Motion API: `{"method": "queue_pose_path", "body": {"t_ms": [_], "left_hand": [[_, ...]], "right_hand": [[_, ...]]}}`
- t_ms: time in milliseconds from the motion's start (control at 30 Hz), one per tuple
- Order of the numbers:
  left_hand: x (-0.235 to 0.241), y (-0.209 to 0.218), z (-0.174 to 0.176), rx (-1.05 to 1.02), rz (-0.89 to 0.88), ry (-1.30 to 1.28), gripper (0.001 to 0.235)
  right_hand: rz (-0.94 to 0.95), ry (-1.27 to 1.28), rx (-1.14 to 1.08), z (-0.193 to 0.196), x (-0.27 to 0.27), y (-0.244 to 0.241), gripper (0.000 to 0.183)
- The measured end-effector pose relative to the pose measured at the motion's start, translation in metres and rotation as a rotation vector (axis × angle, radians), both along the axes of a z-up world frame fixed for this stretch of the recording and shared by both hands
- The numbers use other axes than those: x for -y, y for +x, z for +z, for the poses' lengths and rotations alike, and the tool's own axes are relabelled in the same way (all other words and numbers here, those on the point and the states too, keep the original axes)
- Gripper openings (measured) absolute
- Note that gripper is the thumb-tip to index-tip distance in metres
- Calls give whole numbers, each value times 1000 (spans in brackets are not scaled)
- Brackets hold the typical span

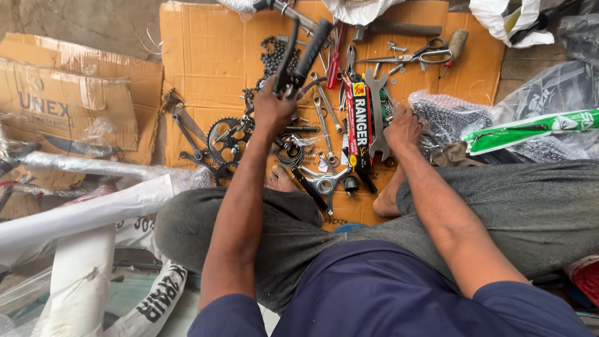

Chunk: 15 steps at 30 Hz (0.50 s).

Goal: The person sits on the floor and assembles a bicycle handlebar by attaching grips and brake levers. They use a hammer to tap the grips into place and a wrench to tighten the bolts on the brake levers.

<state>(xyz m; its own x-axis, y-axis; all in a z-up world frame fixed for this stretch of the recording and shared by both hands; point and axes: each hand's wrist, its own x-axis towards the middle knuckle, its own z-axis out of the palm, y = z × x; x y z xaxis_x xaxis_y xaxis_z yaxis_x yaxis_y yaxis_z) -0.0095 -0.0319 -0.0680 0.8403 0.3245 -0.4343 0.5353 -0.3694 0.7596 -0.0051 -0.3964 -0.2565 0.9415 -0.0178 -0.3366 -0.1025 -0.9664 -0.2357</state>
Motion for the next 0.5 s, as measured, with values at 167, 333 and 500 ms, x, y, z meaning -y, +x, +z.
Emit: {"method": "queue_pose_path", "body": {"t_ms": [167, 333, 500], "left_hand": [[-11, 11, -21, 171, 47, -155, 57], [-2, 22, -28, 180, -25, -98, 50], [0, 34, -22, 146, -98, -25, 45]], "right_hand": [[-36, -79, -223, 23, 8, 5, 43], [-163, 63, -241, 88, -6, 9, 42], [-111, 463, -341, 208, -38, 15, 41]]}}
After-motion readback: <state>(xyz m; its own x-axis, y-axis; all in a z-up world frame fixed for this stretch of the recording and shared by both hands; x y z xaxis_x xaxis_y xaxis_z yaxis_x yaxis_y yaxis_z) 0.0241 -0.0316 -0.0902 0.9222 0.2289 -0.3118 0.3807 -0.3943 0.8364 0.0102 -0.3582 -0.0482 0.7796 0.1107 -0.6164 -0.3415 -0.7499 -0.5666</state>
